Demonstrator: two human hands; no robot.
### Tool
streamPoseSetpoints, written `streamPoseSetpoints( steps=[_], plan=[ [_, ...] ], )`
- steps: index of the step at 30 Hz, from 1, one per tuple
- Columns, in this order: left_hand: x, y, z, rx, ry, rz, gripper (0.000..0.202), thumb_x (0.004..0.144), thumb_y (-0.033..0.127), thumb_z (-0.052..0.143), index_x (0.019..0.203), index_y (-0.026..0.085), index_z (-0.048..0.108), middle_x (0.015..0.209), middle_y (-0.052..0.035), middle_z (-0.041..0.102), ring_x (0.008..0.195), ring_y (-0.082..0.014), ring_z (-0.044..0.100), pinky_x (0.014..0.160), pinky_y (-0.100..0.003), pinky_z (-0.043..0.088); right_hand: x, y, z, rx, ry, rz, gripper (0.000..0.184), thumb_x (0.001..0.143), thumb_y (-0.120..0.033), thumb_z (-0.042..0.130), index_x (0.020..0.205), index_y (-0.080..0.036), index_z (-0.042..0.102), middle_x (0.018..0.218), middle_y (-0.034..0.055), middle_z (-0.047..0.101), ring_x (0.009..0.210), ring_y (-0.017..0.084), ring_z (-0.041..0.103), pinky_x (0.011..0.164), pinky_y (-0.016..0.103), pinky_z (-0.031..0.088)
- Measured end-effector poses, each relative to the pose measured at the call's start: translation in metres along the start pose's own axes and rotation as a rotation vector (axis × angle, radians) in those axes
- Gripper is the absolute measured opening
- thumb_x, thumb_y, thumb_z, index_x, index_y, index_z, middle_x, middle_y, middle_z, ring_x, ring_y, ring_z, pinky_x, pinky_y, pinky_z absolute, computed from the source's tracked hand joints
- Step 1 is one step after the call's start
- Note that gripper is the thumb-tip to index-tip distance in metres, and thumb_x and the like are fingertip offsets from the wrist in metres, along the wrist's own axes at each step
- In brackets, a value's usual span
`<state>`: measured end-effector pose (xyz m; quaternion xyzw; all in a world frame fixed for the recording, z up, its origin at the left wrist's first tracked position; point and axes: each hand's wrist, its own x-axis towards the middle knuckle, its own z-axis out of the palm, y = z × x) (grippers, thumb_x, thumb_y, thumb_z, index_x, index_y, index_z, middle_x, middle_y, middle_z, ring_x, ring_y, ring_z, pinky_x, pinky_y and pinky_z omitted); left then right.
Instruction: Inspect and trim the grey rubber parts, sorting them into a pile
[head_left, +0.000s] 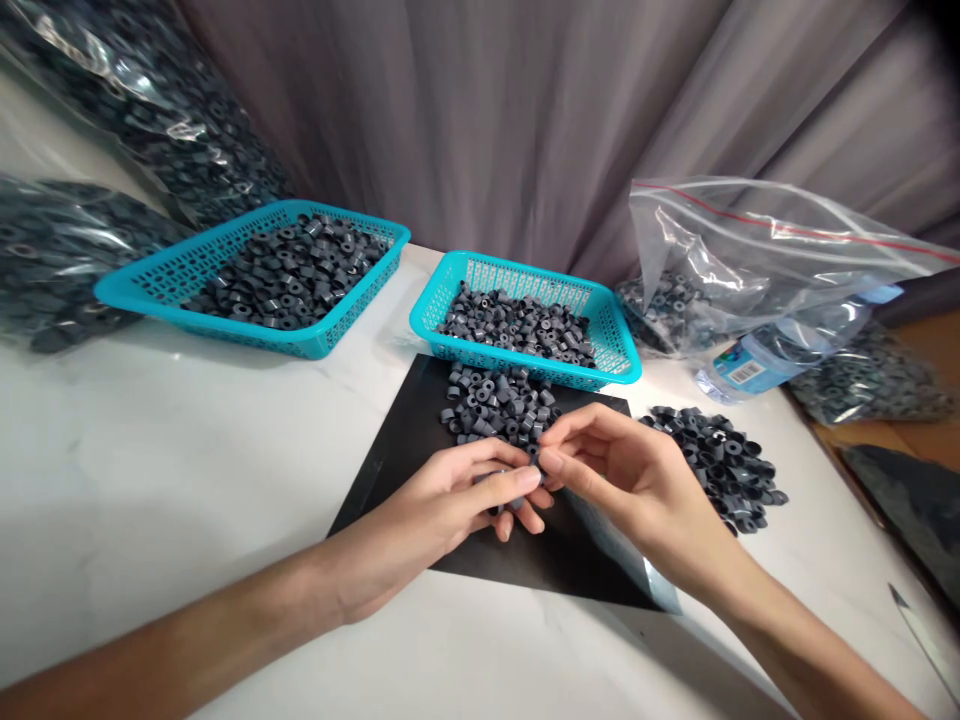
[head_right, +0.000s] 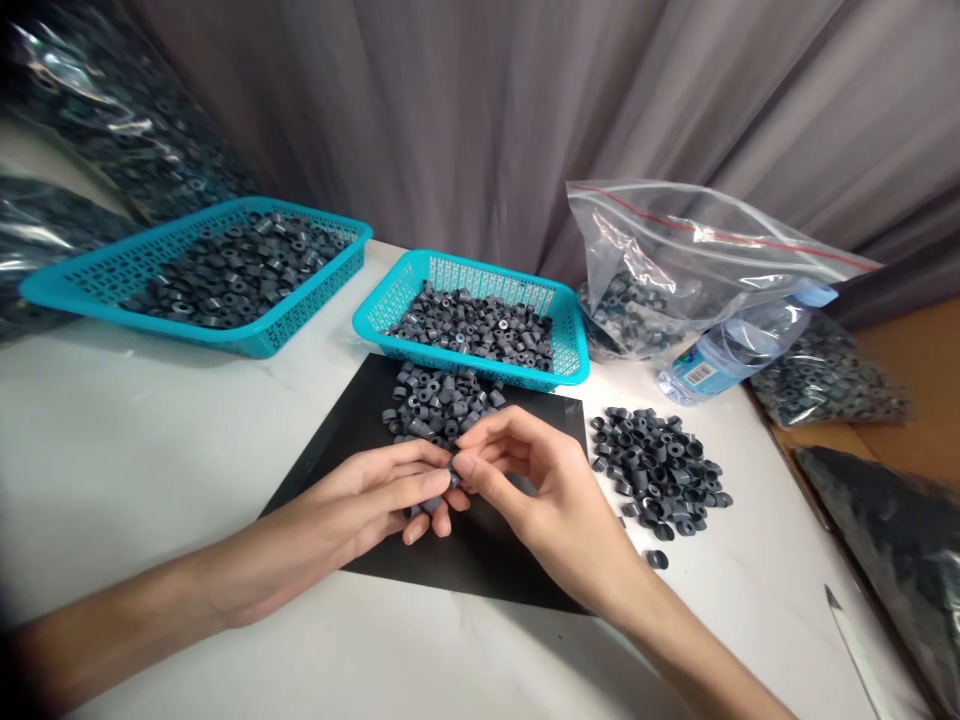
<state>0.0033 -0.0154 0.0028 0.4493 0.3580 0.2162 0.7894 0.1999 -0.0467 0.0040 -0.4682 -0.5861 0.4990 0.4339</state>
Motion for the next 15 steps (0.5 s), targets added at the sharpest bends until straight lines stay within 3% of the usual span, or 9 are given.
streamPoseSetpoints(
  steps=[6,15],
  plan=[
    [0.0023,-0.0035,0.0002,-0.168,0.042,0.019,0.027,0.096,0.040,0.056,0.094,0.016,0.068,0.091,-0.0049,0.068,0.082,-0.0167,0.062,0.074,-0.031,0.042,0.0007,0.0059,0.0039,-0.059,0.019,-0.009,0.022,0.090,-0.040,0.069,0.097,-0.020,0.064,0.083,0.0026,0.069,0.075,0.016,0.068,0.075,0.031,0.057],
    [0.0001,0.0002,0.0003,-0.039,0.024,0.000,0.016,0.093,0.031,0.063,0.096,0.016,0.065,0.091,-0.0016,0.068,0.081,-0.0114,0.059,0.078,-0.026,0.043,0.0013,0.0078,0.0052,-0.034,0.018,-0.018,0.018,0.091,-0.037,0.069,0.096,-0.020,0.064,0.085,0.0019,0.068,0.077,0.015,0.067,0.074,0.028,0.056]
  ],
)
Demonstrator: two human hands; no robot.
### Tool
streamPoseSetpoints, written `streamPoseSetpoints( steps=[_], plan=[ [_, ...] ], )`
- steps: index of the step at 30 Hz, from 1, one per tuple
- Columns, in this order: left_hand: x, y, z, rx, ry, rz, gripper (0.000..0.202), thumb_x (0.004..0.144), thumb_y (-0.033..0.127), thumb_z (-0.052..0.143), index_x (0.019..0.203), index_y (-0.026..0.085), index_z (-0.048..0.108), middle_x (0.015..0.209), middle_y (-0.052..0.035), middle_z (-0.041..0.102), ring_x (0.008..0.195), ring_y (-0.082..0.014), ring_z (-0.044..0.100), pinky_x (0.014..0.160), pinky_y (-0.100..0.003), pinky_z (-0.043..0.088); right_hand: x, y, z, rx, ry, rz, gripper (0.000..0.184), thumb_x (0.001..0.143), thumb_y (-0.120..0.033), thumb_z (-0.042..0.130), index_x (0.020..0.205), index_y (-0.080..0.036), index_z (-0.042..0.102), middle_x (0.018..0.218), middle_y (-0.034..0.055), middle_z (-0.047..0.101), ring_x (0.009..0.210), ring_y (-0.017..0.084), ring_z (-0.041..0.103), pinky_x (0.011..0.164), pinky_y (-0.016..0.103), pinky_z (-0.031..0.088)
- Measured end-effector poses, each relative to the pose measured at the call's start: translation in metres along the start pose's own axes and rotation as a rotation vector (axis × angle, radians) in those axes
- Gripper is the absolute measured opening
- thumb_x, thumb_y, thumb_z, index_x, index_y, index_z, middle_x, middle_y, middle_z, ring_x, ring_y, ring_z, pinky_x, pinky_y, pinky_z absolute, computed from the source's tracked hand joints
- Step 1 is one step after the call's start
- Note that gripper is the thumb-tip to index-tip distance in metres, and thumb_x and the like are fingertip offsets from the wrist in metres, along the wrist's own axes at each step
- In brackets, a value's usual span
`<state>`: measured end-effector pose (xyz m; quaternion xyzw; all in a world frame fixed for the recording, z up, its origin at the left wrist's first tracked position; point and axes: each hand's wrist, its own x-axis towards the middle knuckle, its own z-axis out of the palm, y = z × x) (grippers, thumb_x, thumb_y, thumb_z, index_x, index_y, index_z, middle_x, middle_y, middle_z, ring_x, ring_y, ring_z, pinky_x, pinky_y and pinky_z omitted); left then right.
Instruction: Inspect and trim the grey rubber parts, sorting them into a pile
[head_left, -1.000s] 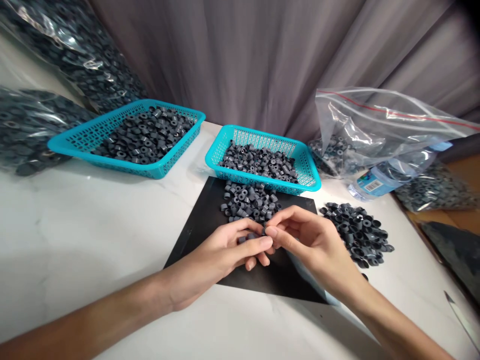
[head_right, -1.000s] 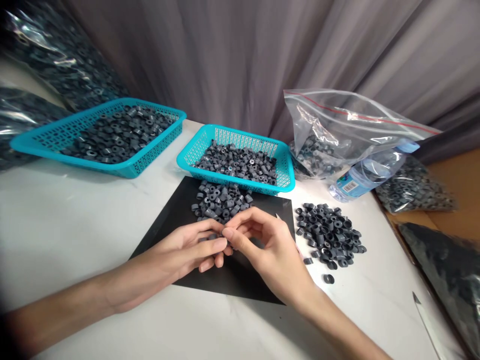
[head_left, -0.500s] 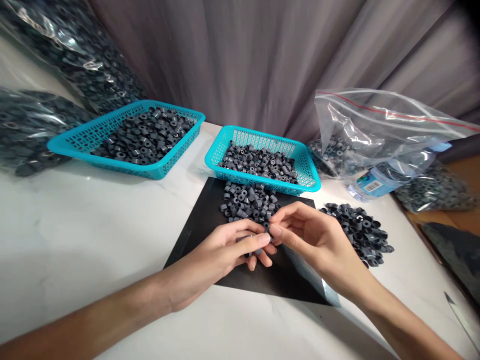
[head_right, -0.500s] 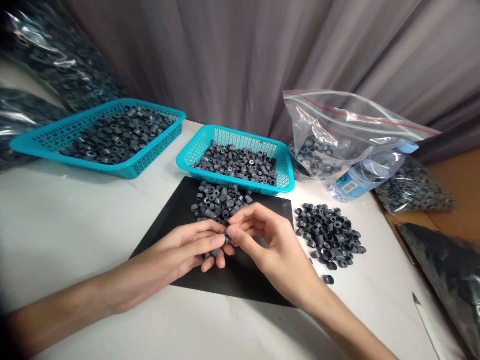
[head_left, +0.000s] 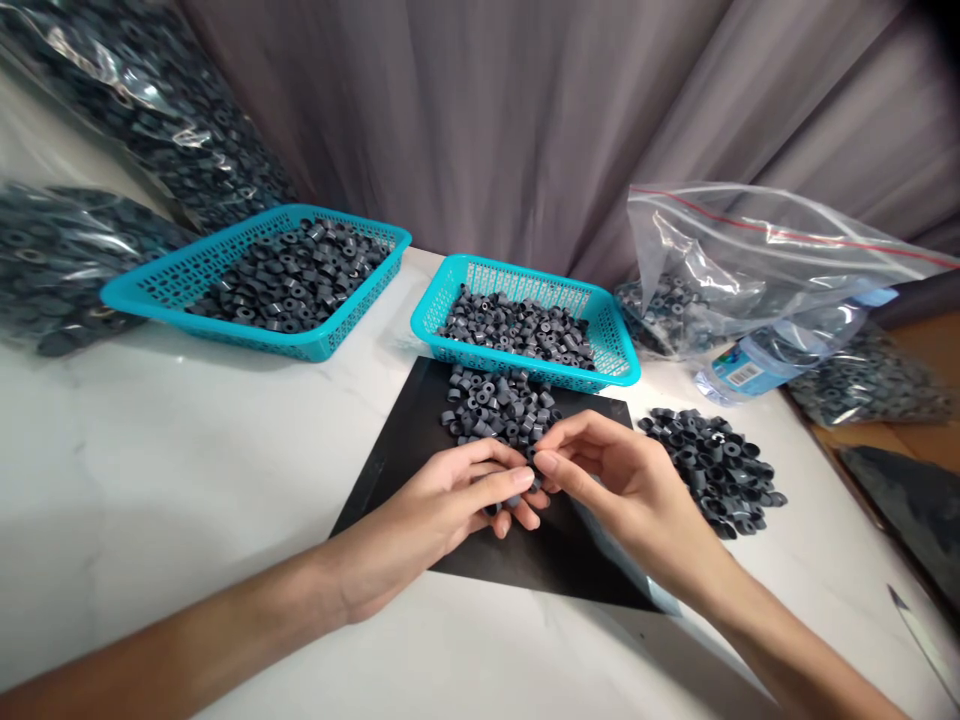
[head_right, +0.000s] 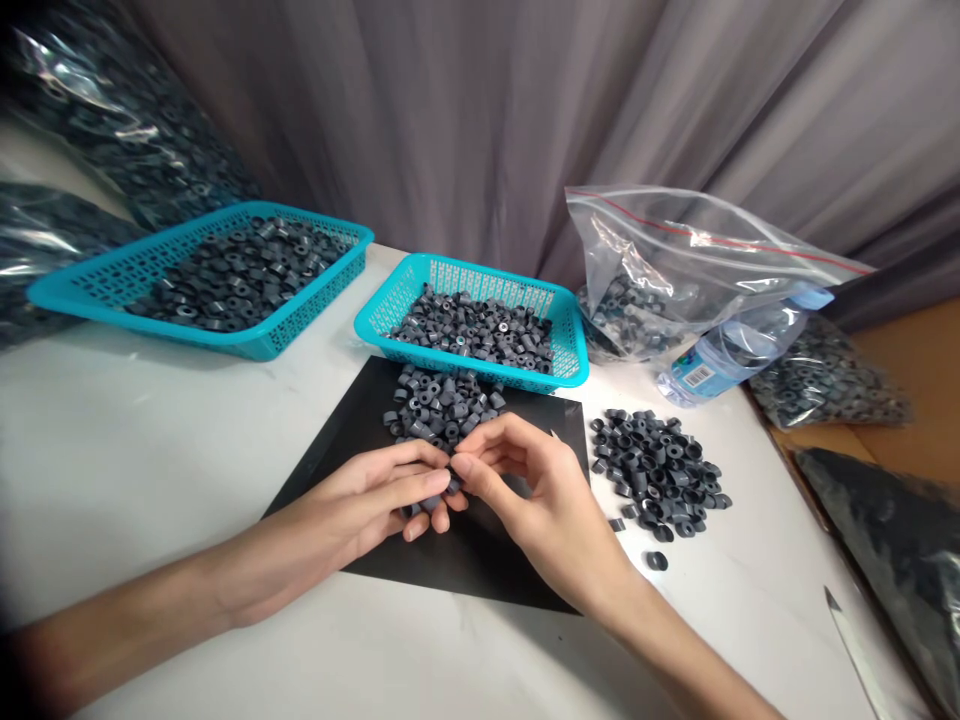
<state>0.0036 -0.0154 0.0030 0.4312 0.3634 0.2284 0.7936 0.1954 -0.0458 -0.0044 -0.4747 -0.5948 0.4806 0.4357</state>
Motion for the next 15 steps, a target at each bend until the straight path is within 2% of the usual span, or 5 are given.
streamPoseSetpoints(
  steps=[8,15],
  plan=[
    [-0.0015,-0.0029,-0.0049,-0.043,-0.010,-0.030,0.022,0.092,0.037,0.064,0.096,0.015,0.065,0.098,-0.0047,0.071,0.091,-0.0139,0.062,0.085,-0.027,0.045,0.0021,0.0020,-0.0054,0.030,0.009,0.045,0.018,0.089,-0.035,0.071,0.091,-0.018,0.066,0.083,0.0014,0.067,0.074,0.014,0.064,0.071,0.025,0.054],
    [0.0001,-0.0031,-0.0044,-0.066,0.016,-0.042,0.021,0.092,0.035,0.064,0.096,0.015,0.065,0.097,-0.0077,0.074,0.091,-0.0161,0.066,0.082,-0.028,0.046,0.0031,0.0002,-0.0091,0.073,0.047,0.055,0.015,0.086,-0.032,0.075,0.088,-0.018,0.069,0.080,0.0007,0.068,0.071,0.012,0.063,0.067,0.023,0.052]
  ],
)
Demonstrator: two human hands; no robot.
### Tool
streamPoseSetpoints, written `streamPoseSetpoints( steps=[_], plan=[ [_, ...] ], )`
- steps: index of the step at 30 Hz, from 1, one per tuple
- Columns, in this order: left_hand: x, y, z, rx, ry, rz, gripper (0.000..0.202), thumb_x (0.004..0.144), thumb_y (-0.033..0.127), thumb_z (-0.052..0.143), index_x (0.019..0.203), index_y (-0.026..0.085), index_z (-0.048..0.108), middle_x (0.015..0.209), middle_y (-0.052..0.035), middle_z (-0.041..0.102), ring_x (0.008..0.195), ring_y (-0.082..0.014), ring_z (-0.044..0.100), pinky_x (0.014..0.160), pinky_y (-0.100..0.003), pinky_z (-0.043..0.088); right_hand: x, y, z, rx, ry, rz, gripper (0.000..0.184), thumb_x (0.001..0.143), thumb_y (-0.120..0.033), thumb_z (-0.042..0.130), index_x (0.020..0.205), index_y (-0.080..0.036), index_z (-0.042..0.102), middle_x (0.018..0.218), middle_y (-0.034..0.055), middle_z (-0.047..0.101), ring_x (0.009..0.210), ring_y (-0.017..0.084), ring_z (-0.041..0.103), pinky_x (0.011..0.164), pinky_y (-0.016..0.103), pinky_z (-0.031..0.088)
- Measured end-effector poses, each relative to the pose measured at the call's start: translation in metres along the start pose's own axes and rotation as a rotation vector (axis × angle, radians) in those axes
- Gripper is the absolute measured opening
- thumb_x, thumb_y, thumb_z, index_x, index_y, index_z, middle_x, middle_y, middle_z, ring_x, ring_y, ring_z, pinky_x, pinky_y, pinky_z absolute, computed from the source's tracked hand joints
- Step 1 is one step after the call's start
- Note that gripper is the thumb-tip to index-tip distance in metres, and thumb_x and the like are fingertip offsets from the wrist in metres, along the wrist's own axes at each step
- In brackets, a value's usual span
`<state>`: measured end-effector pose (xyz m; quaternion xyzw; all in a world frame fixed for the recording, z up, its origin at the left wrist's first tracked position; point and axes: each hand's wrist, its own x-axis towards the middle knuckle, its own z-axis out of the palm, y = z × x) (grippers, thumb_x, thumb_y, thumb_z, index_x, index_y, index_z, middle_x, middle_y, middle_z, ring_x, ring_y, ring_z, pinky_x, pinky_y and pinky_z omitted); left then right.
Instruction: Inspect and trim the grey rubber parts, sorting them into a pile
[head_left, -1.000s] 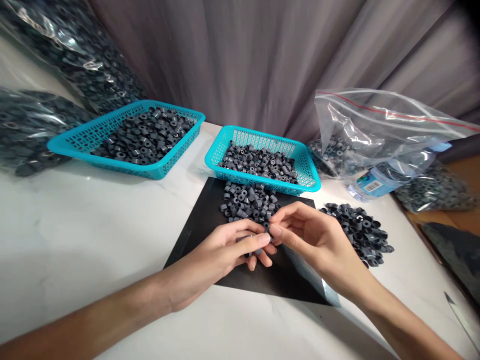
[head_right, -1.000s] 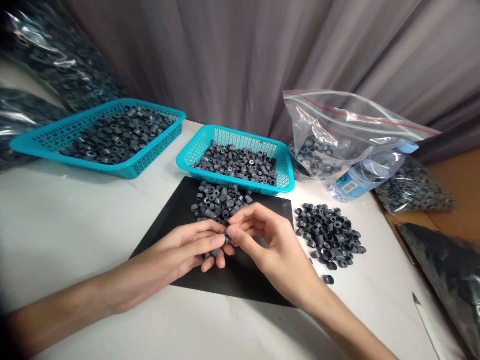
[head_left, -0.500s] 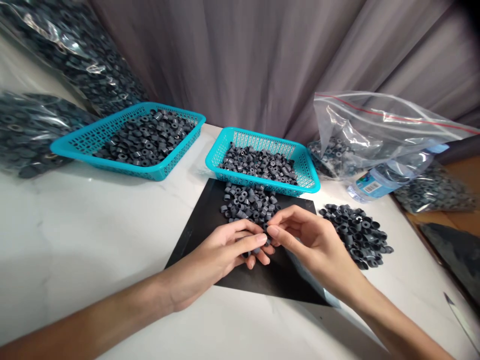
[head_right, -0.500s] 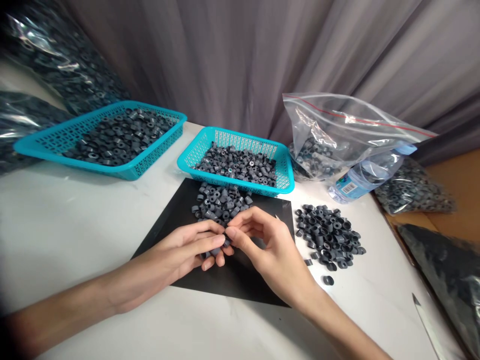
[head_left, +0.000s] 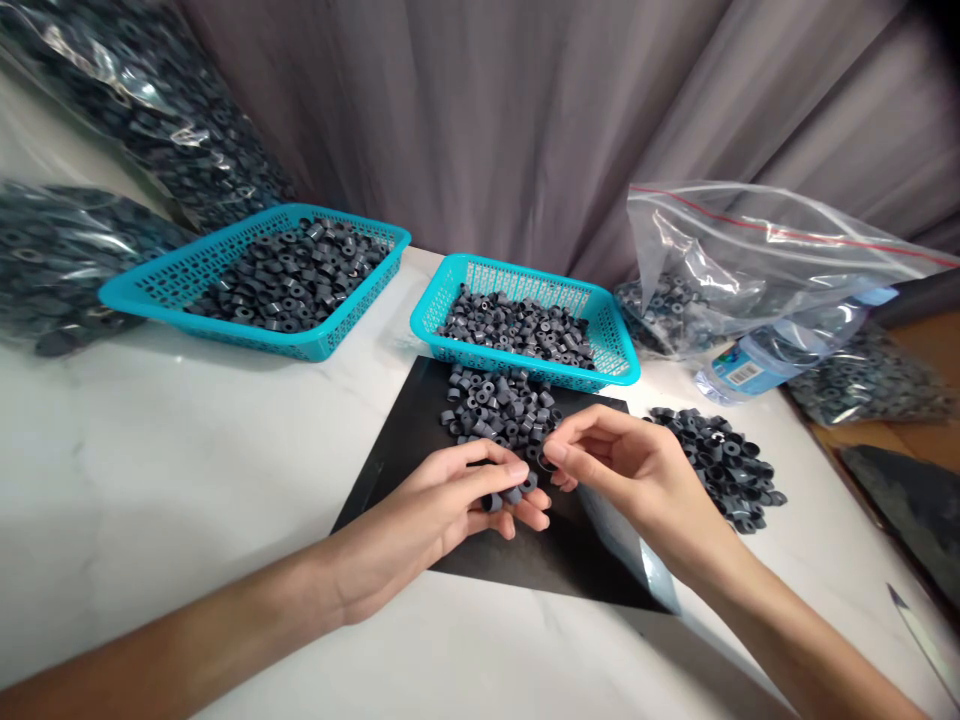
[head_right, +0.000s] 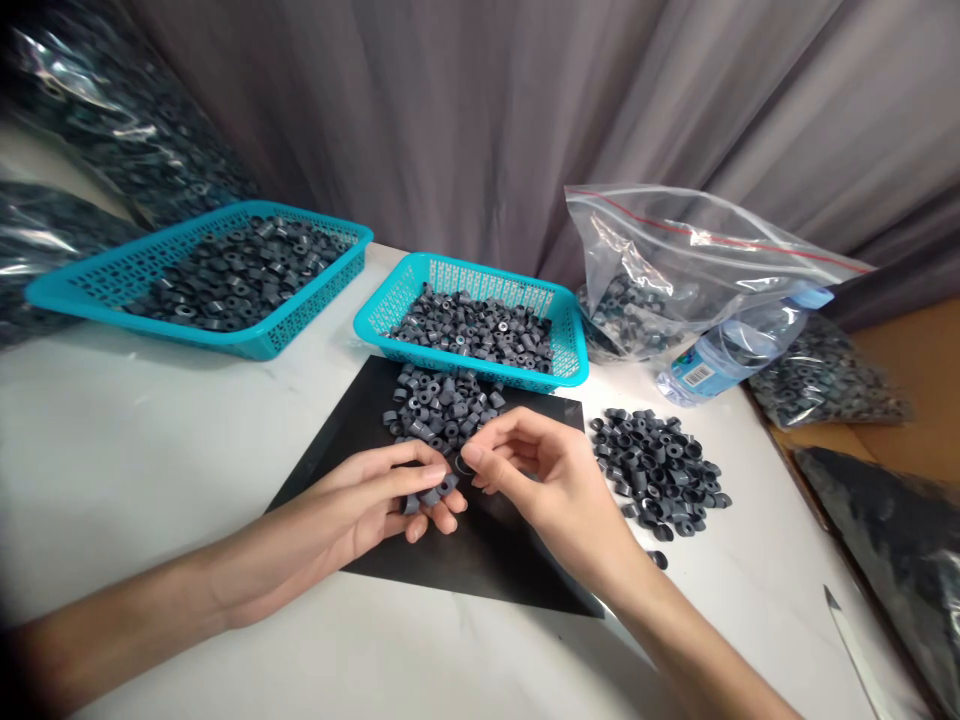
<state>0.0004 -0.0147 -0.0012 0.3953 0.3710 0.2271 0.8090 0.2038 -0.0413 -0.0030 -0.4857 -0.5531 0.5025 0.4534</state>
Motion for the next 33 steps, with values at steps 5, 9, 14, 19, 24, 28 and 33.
streamPoseSetpoints(
  steps=[5,9,14,19,24,28,33],
  plan=[
    [0.000,-0.001,-0.001,-0.065,-0.022,0.024,0.014,0.093,0.027,0.062,0.095,0.014,0.067,0.099,-0.0092,0.073,0.092,-0.0164,0.064,0.077,-0.027,0.045,0.001,0.002,0.001,0.042,0.004,0.044,0.015,0.084,-0.031,0.077,0.086,-0.018,0.071,0.077,0.0009,0.070,0.068,0.012,0.065,0.063,0.022,0.051],
    [0.001,-0.001,0.000,-0.061,-0.045,0.053,0.017,0.094,0.025,0.059,0.091,0.013,0.069,0.097,-0.0075,0.069,0.090,-0.0150,0.060,0.074,-0.025,0.042,0.002,0.002,0.001,0.073,-0.010,0.057,0.012,0.084,-0.030,0.077,0.086,-0.019,0.071,0.075,0.0011,0.071,0.068,0.013,0.066,0.063,0.022,0.051],
    [-0.001,0.000,-0.001,-0.012,-0.039,0.022,0.016,0.091,0.032,0.066,0.093,0.016,0.068,0.097,-0.0023,0.063,0.089,-0.0121,0.052,0.077,-0.024,0.039,0.002,0.001,0.001,0.083,-0.013,0.064,0.014,0.083,-0.030,0.077,0.085,-0.018,0.071,0.075,0.0010,0.071,0.069,0.012,0.065,0.064,0.022,0.051],
    [0.000,0.000,0.000,-0.037,-0.037,-0.001,0.013,0.092,0.030,0.065,0.096,0.017,0.065,0.090,-0.0003,0.059,0.083,-0.0108,0.049,0.073,-0.024,0.036,0.002,0.004,0.002,0.072,0.009,0.067,0.014,0.082,-0.030,0.079,0.085,-0.019,0.071,0.076,-0.0001,0.070,0.069,0.012,0.065,0.063,0.021,0.051],
    [0.001,-0.004,-0.001,-0.173,-0.087,-0.008,0.015,0.096,0.025,0.053,0.097,0.015,0.065,0.093,-0.0043,0.060,0.087,-0.0147,0.054,0.073,-0.027,0.039,-0.006,-0.002,0.012,-0.116,0.050,-0.103,0.007,0.087,-0.029,0.074,0.087,-0.022,0.072,0.082,-0.0012,0.073,0.075,0.012,0.066,0.071,0.022,0.051],
    [0.001,-0.007,-0.003,-0.251,-0.119,-0.070,0.027,0.099,0.035,0.048,0.095,0.016,0.066,0.092,-0.0035,0.057,0.082,-0.0137,0.053,0.071,-0.026,0.040,-0.010,-0.011,0.013,-0.362,0.005,-0.257,0.008,0.093,-0.027,0.067,0.090,-0.024,0.072,0.085,-0.0015,0.073,0.080,0.013,0.066,0.077,0.025,0.050],
    [0.001,-0.004,-0.001,-0.198,-0.054,-0.029,0.024,0.096,0.037,0.057,0.092,0.016,0.066,0.098,-0.0037,0.057,0.079,-0.0113,0.051,0.063,-0.022,0.037,-0.002,-0.005,-0.008,-0.609,0.144,-0.280,0.010,0.096,-0.030,0.062,0.093,-0.023,0.067,0.091,0.0012,0.069,0.080,0.016,0.063,0.073,0.028,0.049]
  ],
)
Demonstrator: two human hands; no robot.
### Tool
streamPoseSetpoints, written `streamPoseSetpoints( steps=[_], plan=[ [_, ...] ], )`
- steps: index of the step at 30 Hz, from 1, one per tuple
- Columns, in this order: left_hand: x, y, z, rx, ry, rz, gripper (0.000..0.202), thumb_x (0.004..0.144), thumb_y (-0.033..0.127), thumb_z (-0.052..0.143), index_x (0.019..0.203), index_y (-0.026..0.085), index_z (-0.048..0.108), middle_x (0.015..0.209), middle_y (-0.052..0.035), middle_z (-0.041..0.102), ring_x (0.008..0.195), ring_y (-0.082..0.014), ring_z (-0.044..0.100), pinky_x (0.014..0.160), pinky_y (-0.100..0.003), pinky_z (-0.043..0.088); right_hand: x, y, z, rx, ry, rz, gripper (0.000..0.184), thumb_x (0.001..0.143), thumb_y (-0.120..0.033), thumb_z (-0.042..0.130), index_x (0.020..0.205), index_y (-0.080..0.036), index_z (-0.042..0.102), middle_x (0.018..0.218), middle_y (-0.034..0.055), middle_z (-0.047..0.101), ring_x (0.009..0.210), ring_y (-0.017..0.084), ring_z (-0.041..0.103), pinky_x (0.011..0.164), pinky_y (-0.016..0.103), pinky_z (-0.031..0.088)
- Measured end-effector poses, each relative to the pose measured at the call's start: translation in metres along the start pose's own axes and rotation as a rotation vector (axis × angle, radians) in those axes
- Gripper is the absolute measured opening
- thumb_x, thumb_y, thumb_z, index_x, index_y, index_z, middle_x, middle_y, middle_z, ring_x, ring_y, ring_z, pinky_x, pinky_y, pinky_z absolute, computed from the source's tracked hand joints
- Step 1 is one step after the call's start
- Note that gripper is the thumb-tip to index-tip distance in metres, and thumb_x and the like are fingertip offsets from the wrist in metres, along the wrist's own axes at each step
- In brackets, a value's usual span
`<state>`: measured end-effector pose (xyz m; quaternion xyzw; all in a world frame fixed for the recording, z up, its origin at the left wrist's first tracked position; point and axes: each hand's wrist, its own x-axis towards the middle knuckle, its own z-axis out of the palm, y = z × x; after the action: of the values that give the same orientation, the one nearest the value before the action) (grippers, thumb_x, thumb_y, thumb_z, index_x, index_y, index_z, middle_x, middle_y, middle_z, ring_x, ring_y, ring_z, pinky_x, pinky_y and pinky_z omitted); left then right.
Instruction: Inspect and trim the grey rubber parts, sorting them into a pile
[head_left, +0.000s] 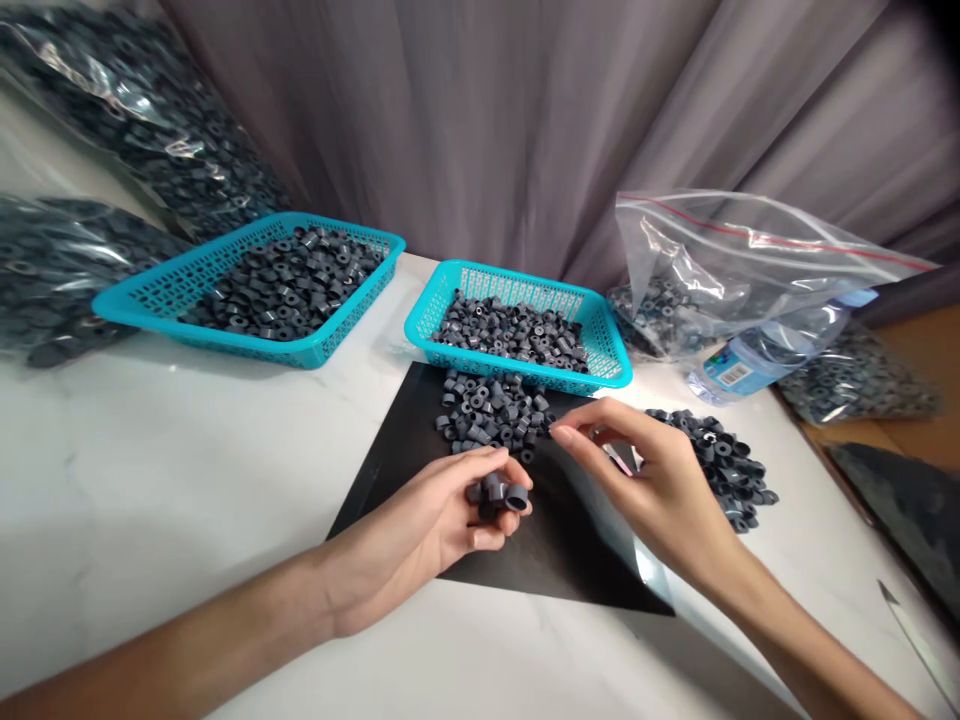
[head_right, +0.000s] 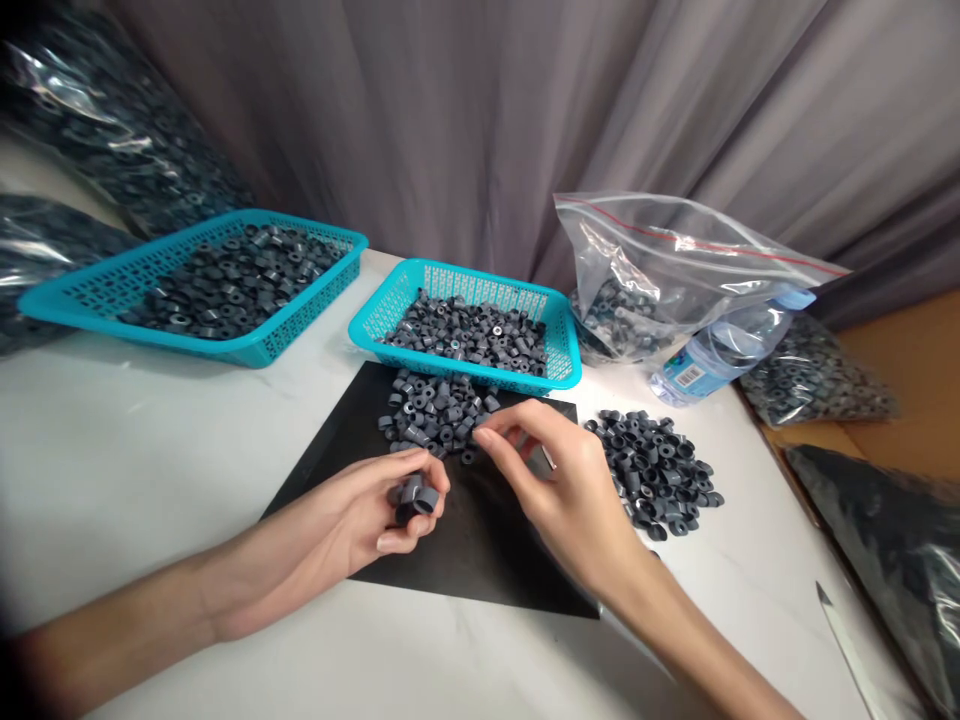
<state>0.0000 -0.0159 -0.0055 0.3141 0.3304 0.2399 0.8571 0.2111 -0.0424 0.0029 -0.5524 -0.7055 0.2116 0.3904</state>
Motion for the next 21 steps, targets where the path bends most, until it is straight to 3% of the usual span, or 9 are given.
streamPoseSetpoints(
  steps=[4,10,17,21],
  plan=[
    [-0.002,0.002,0.001,0.072,0.014,0.011,0.018,0.090,0.034,0.066,0.092,0.017,0.067,0.097,-0.0024,0.057,0.083,-0.0113,0.052,0.066,-0.021,0.038,-0.001,0.019,0.009,-0.253,-0.167,-0.003,0.008,0.093,-0.027,0.066,0.098,-0.022,0.064,0.094,0.0033,0.065,0.084,0.019,0.062,0.074,0.031,0.049],
    [-0.003,0.005,0.001,0.310,0.020,0.003,0.024,0.085,0.039,0.073,0.098,0.020,0.066,0.088,0.0010,0.062,0.078,-0.0109,0.049,0.082,-0.025,0.039,-0.007,0.024,0.027,-0.411,-0.176,-0.051,0.008,0.098,-0.028,0.056,0.102,-0.022,0.060,0.098,0.0051,0.064,0.086,0.021,0.061,0.071,0.032,0.050],
    [-0.002,0.007,0.004,0.488,0.076,0.093,0.029,0.084,0.046,0.071,0.100,0.022,0.069,0.089,-0.0009,0.064,0.089,-0.0174,0.054,0.086,-0.031,0.037,0.002,0.010,0.002,-0.190,-0.268,-0.005,0.012,0.097,-0.028,0.058,0.090,-0.023,0.067,0.088,0.0029,0.066,0.078,0.018,0.062,0.069,0.029,0.048],
    [-0.003,0.007,0.004,0.484,0.082,0.083,0.029,0.083,0.045,0.071,0.101,0.023,0.069,0.098,-0.0024,0.067,0.100,-0.0205,0.055,0.089,-0.031,0.035,0.006,-0.003,-0.013,0.078,-0.278,0.120,0.016,0.094,-0.035,0.062,0.088,-0.022,0.068,0.085,0.0022,0.070,0.075,0.016,0.064,0.067,0.027,0.050]
  ],
)
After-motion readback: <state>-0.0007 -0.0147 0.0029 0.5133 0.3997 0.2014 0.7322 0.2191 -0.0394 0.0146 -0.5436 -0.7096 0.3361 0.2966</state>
